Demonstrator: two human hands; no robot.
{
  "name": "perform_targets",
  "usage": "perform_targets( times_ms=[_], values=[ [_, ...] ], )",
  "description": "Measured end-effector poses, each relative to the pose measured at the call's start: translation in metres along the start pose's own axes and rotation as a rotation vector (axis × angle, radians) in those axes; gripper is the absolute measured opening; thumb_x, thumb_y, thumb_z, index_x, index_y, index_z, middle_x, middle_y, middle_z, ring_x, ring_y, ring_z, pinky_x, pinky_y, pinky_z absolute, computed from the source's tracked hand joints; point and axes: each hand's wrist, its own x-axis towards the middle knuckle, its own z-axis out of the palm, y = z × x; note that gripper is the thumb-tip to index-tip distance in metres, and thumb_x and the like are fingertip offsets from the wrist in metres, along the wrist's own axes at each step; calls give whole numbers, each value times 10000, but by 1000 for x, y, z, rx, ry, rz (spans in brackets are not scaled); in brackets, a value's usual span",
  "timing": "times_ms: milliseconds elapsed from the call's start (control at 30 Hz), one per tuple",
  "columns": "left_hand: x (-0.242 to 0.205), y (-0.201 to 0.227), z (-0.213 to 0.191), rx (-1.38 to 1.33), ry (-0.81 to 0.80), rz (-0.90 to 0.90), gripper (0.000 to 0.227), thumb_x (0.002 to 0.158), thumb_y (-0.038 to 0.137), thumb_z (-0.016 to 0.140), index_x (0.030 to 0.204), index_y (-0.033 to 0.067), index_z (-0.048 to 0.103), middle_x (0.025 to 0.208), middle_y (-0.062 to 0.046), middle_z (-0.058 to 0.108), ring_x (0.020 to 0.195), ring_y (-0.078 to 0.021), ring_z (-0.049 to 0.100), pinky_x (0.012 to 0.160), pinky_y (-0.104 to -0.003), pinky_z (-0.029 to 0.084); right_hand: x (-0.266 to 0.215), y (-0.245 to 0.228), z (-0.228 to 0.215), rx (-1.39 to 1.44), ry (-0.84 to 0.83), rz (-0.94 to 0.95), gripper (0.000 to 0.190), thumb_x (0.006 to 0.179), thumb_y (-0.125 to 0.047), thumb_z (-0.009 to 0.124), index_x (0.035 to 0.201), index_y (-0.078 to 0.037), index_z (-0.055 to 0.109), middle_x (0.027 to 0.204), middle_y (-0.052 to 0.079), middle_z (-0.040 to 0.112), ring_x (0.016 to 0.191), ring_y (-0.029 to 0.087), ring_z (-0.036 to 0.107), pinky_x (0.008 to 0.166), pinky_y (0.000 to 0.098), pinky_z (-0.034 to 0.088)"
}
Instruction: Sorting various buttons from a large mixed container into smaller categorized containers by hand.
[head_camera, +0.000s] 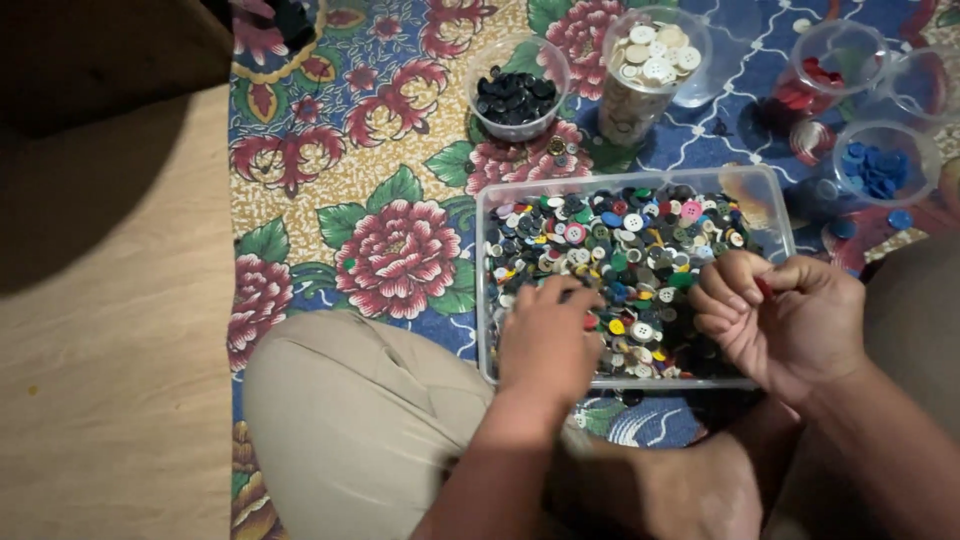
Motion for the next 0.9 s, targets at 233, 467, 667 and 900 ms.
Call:
perform_targets(
  times_ms=[233,467,667,900],
  values=[
    [-5,-10,-1,-39,86,-5,279,829,145,677,1092,220,733,1282,33,584,1085,-289,532,977,-456,430,7,4,13,51,56,-44,135,824,-189,471,735,-99,423,719,73,407,676,183,406,581,292,366],
    [-5,-10,4,-53,123,-13,242,829,128,668,1044,213,738,1296,23,551,1068,-287,502,959,-438,397,29,3,20,84,527,2,164,947,-150,380,989,-77,521,910,47,521,830,155,561,689,254,497],
    [-6,-13,5,-56,145,24,253,836,135,644,1070,192,723,1322,-10,542,1065,-303,500,928,-436,398,66,-22,44,-46,807,15,246,992,-157,362,1165,-64,511,1085,61,600,1000,140,634,896,301,609],
    [-6,-11,-3,-71,67,3,270,870,132,603,1114,184,706,1321,-26,524,1083,-286,481,925,-436,379,103,-99,57,278,855,-438,454,983,-100,385,1364,146,418,1185,264,610,1150,379,726,1048,552,650]
  ],
)
